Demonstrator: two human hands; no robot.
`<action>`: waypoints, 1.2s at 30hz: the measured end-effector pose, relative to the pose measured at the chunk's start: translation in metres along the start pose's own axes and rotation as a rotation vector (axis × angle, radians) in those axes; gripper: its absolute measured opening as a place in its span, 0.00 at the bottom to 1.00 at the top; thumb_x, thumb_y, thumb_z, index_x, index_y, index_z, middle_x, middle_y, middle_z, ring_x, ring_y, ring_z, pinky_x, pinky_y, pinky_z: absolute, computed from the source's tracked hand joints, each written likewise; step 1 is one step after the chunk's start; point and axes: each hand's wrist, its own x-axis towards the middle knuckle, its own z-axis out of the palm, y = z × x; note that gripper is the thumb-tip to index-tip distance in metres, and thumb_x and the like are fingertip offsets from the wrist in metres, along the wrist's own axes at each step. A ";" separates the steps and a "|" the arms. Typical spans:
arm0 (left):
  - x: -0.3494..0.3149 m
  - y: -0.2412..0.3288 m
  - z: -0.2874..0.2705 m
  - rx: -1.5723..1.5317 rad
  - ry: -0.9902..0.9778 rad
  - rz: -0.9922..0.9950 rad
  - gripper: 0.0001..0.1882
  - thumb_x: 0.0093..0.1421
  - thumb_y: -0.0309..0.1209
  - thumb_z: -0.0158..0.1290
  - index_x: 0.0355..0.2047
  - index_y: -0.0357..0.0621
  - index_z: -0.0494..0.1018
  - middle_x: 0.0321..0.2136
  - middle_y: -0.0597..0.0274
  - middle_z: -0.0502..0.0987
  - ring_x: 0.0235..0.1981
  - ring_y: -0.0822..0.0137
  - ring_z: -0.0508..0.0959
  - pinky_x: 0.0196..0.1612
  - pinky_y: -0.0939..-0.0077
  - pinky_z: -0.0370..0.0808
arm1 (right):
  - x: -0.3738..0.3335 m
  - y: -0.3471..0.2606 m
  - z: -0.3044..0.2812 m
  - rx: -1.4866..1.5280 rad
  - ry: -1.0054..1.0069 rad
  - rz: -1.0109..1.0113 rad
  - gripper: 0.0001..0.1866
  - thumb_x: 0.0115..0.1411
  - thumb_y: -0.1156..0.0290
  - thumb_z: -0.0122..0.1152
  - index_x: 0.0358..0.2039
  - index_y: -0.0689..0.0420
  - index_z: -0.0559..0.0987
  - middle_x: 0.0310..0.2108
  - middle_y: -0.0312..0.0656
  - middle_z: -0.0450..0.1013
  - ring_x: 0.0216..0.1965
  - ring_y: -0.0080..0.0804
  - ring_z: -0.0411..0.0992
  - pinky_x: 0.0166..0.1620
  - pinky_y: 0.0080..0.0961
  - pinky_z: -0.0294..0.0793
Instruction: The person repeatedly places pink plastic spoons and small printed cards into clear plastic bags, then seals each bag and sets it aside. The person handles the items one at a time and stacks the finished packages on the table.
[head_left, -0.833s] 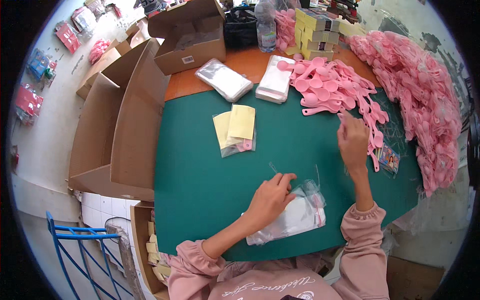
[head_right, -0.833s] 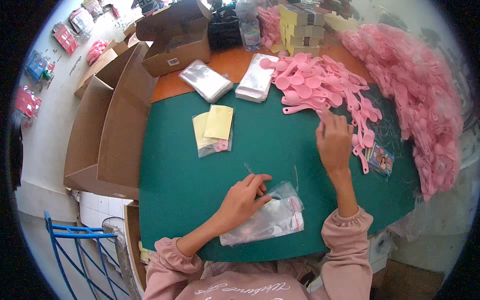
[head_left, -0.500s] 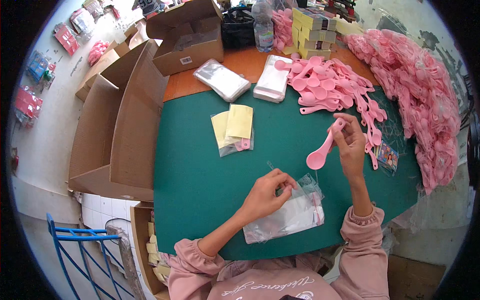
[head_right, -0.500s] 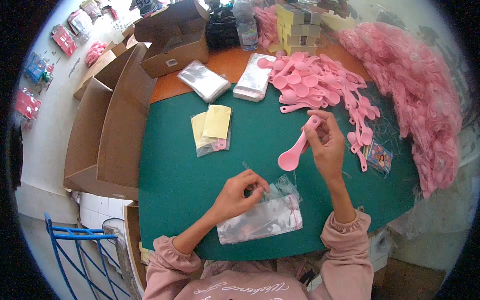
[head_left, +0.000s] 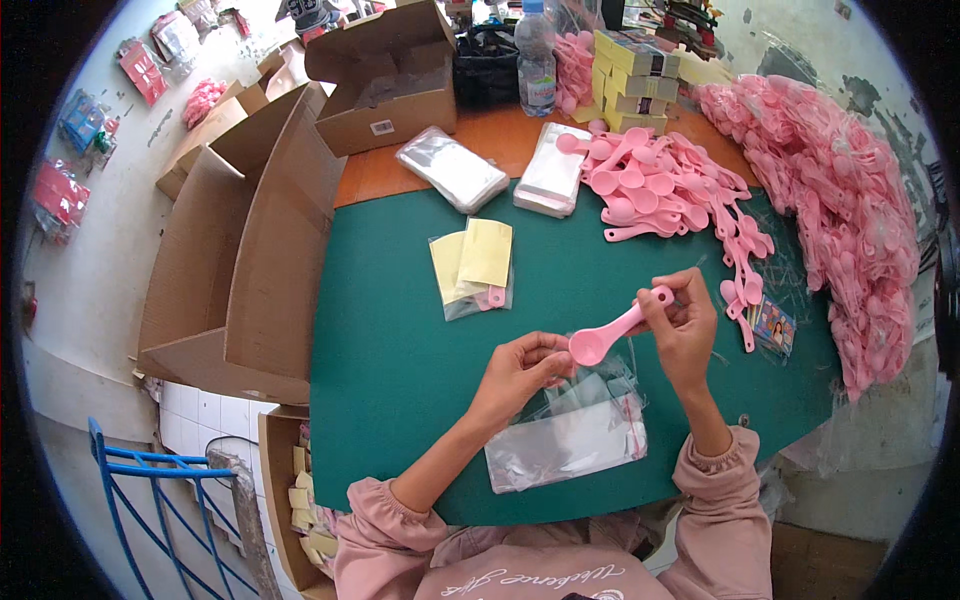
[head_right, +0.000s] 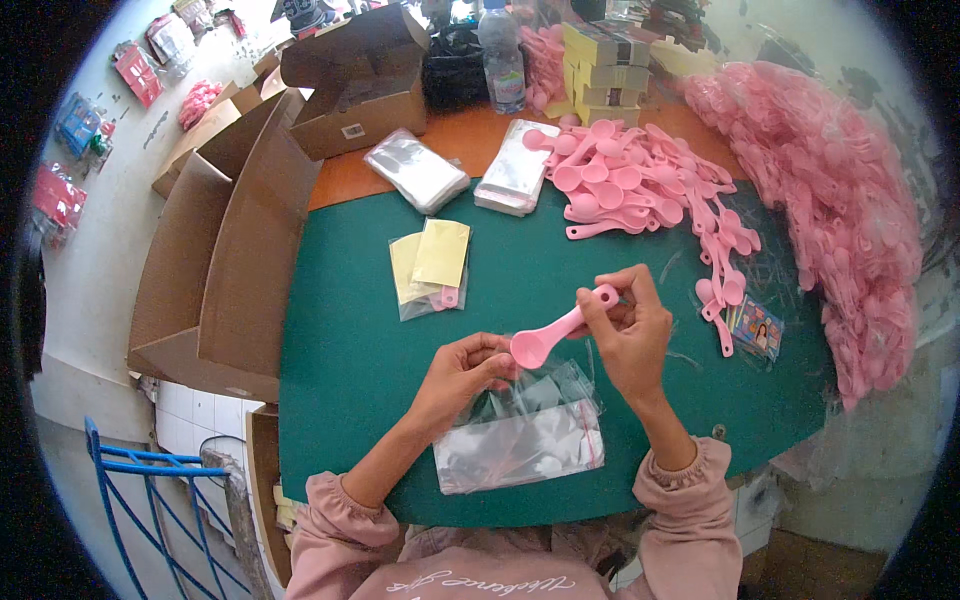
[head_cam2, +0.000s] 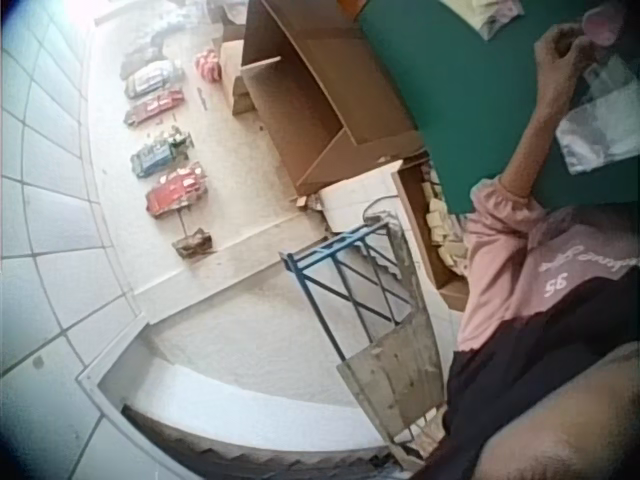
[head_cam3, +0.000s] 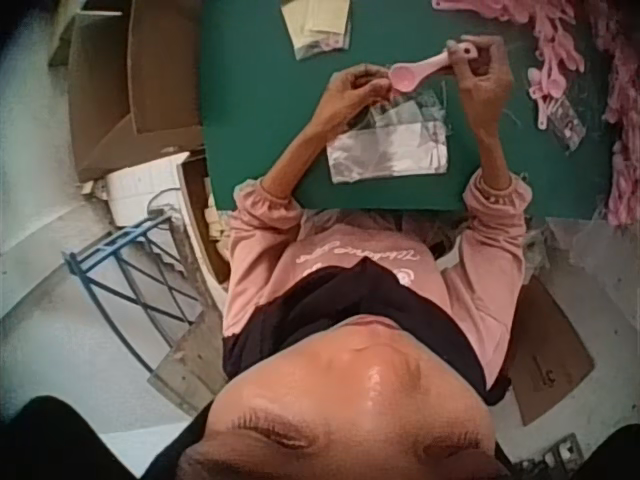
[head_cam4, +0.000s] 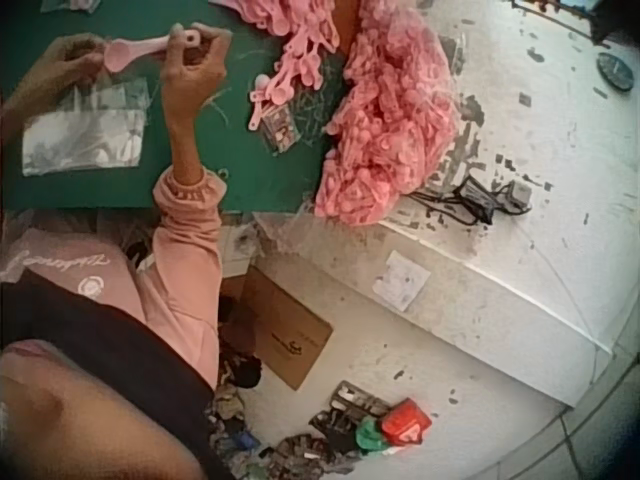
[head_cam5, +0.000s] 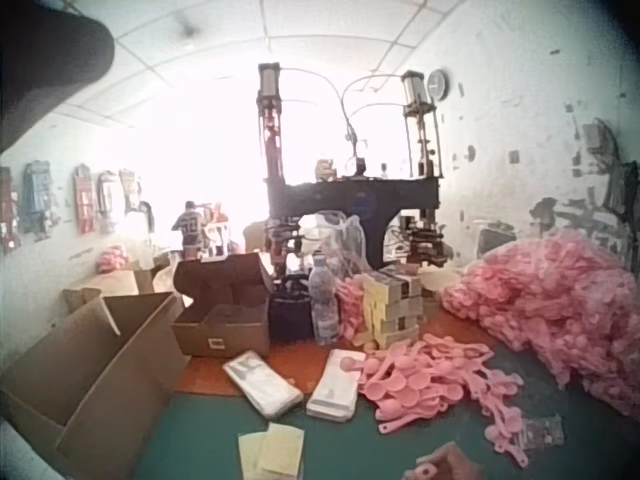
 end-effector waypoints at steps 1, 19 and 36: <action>-0.001 0.000 -0.001 0.007 0.015 -0.023 0.13 0.57 0.29 0.50 0.41 0.35 0.69 0.32 0.62 0.76 0.32 0.76 0.75 0.34 0.84 0.72 | -0.002 0.000 0.001 -0.025 -0.036 0.010 0.08 0.53 0.80 0.55 0.31 0.64 0.66 0.24 0.39 0.69 0.24 0.23 0.73 0.24 0.19 0.77; -0.003 0.019 -0.017 0.078 -0.344 -0.080 0.21 0.62 0.39 0.42 0.46 0.32 0.67 0.36 0.60 0.75 0.38 0.72 0.74 0.42 0.78 0.72 | -0.012 0.010 0.012 -0.031 -0.202 0.016 0.12 0.59 0.69 0.51 0.38 0.63 0.63 0.26 0.45 0.71 0.30 0.25 0.73 0.29 0.19 0.75; -0.026 0.054 -0.030 -0.066 -0.353 0.452 0.24 0.62 0.43 0.38 0.46 0.33 0.67 0.40 0.45 0.74 0.40 0.61 0.75 0.44 0.71 0.71 | 0.018 -0.030 -0.117 -0.607 -0.064 -0.060 0.28 0.57 0.47 0.44 0.45 0.61 0.71 0.51 0.50 0.62 0.51 0.42 0.63 0.49 0.37 0.63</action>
